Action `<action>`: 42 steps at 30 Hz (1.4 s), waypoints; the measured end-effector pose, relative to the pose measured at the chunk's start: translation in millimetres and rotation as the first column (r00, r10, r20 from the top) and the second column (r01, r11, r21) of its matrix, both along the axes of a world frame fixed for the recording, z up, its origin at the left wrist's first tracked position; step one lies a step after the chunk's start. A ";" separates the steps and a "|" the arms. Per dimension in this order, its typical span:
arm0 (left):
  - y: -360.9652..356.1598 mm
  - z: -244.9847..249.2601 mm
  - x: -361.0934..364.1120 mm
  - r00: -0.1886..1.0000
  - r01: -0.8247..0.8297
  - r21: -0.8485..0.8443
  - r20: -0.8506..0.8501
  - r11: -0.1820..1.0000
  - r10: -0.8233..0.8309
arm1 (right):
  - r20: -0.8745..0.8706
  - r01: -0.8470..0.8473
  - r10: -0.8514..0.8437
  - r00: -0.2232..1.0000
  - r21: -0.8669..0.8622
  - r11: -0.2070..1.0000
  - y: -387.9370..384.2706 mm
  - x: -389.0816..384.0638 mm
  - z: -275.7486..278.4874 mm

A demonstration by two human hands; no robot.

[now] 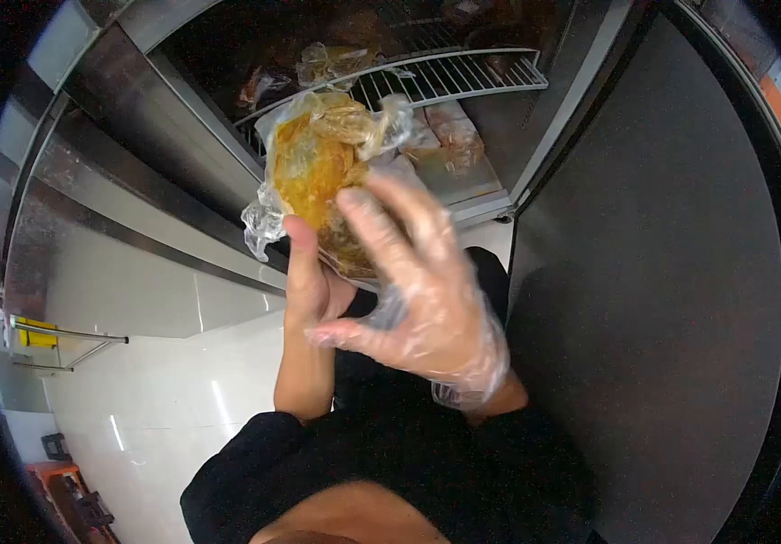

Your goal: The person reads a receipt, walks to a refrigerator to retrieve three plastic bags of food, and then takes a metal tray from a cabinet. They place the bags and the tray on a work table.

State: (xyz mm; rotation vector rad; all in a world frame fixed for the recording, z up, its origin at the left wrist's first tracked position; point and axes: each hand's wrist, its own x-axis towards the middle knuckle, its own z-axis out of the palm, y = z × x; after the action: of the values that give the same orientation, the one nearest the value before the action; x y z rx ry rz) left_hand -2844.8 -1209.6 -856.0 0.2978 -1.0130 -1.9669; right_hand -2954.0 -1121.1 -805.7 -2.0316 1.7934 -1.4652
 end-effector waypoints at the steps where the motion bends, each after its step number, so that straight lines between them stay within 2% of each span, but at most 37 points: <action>1: 2.0 -1.8 0.7 1.000 0.003 0.008 0.000 1.000 -0.003 | 0.020 -0.022 0.020 1.000 0.121 0.992 0.4 5.8 -6.8; 3: 1.9 -5.8 4.3 0.984 0.115 0.071 -0.146 0.991 -0.103 | 0.018 -0.023 0.021 1.000 0.106 0.994 -9.7 -0.6 -35.3; 4: -0.9 -5.4 7.6 0.983 0.161 -0.047 -0.079 0.986 -0.165 | 0.067 0.000 -0.002 0.998 0.030 1.000 -10.6 -3.0 -40.5; 5: -1.2 -3.6 4.7 0.983 0.160 -0.041 -0.086 0.986 -0.163 | 0.117 0.023 -0.018 0.993 -0.046 0.999 -11.7 -4.1 -42.4; 6: -0.1 -1.7 3.8 0.977 0.150 -0.008 -0.150 0.989 -0.150 | 0.092 0.102 -0.091 0.992 -0.126 0.987 -7.5 3.1 -39.6; 7: -1.0 -1.7 3.6 0.969 0.142 0.026 -0.206 0.990 -0.134 | 0.100 0.101 -0.090 0.991 -0.117 0.988 -3.2 8.1 -39.0; 8: -4.7 -11.9 -1.6 0.789 0.304 0.031 -0.569 0.952 -0.233 | -0.005 0.170 -0.173 0.985 -0.161 0.972 -0.1 12.1 -38.7; 9: -4.1 -14.4 -2.6 0.792 0.305 0.032 -0.564 0.952 -0.235 | -0.107 0.232 -0.259 0.960 -0.215 0.949 1.6 15.6 -38.4; 11: -1.9 -17.4 -3.3 0.864 0.089 0.037 -0.500 0.995 -0.059 | -0.107 0.246 -0.283 0.953 -0.273 0.930 1.9 24.2 -37.2; 13: -1.1 -20.8 -0.3 0.859 0.103 0.078 -0.510 0.992 -0.049 | -0.157 0.266 -0.324 0.933 -0.305 0.914 4.3 28.2 -35.9; 15: -3.4 -22.7 4.4 0.839 0.065 0.028 -0.543 0.998 -0.039 | -0.160 0.261 -0.320 0.934 -0.304 0.916 3.9 30.3 -36.2; 17: -2.2 -24.5 7.1 0.835 0.060 0.054 -0.550 0.997 -0.020 | -0.185 0.236 -0.304 0.934 -0.317 0.919 5.1 32.5 -37.6; 19: -1.8 -29.4 8.7 0.744 0.110 0.067 -0.667 0.992 -0.038 | -0.188 0.236 -0.306 0.933 -0.322 0.917 5.5 34.2 -38.2; 20: -1.3 -32.4 9.9 0.744 0.108 0.071 -0.667 0.992 -0.033 | -0.196 0.225 -0.296 0.935 -0.319 0.921 6.5 34.5 -37.1; 21: -1.6 -35.6 11.4 0.873 0.013 0.094 -0.487 0.995 0.034 | -0.204 0.214 -0.287 0.936 -0.318 0.924 7.0 34.7 -36.6; 22: -1.7 -37.0 12.3 0.953 -0.084 0.096 -0.282 0.992 0.108 | -0.205 0.211 -0.284 0.937 -0.318 0.924 7.7 34.9 -37.3; 23: -0.7 -36.6 12.8 0.961 -0.093 0.100 -0.251 0.991 0.115 | -0.200 0.213 -0.282 0.938 -0.310 0.927 9.1 34.9 -38.4; 32: 5.9 -30.6 8.7 0.956 -0.059 0.082 -0.283 0.995 0.080 | -0.193 0.205 -0.270 0.943 -0.301 0.931 14.2 33.3 -37.7; 38: 9.2 -30.2 10.9 0.960 -0.099 0.040 -0.260 0.994 0.106 | -0.156 0.200 -0.255 0.954 -0.301 0.932 15.3 30.1 -40.1; 42: 19.1 -24.5 3.8 0.958 -0.137 0.072 -0.243 0.988 0.150 | -0.124 0.198 -0.243 0.962 -0.292 0.936 21.1 23.9 -38.4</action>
State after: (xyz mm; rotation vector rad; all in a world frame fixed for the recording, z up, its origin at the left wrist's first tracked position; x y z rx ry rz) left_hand -2841.1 -1190.5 -880.5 0.1453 -0.7564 -1.8479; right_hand -2930.1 -1100.0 -844.1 -2.1884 2.0394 -1.7525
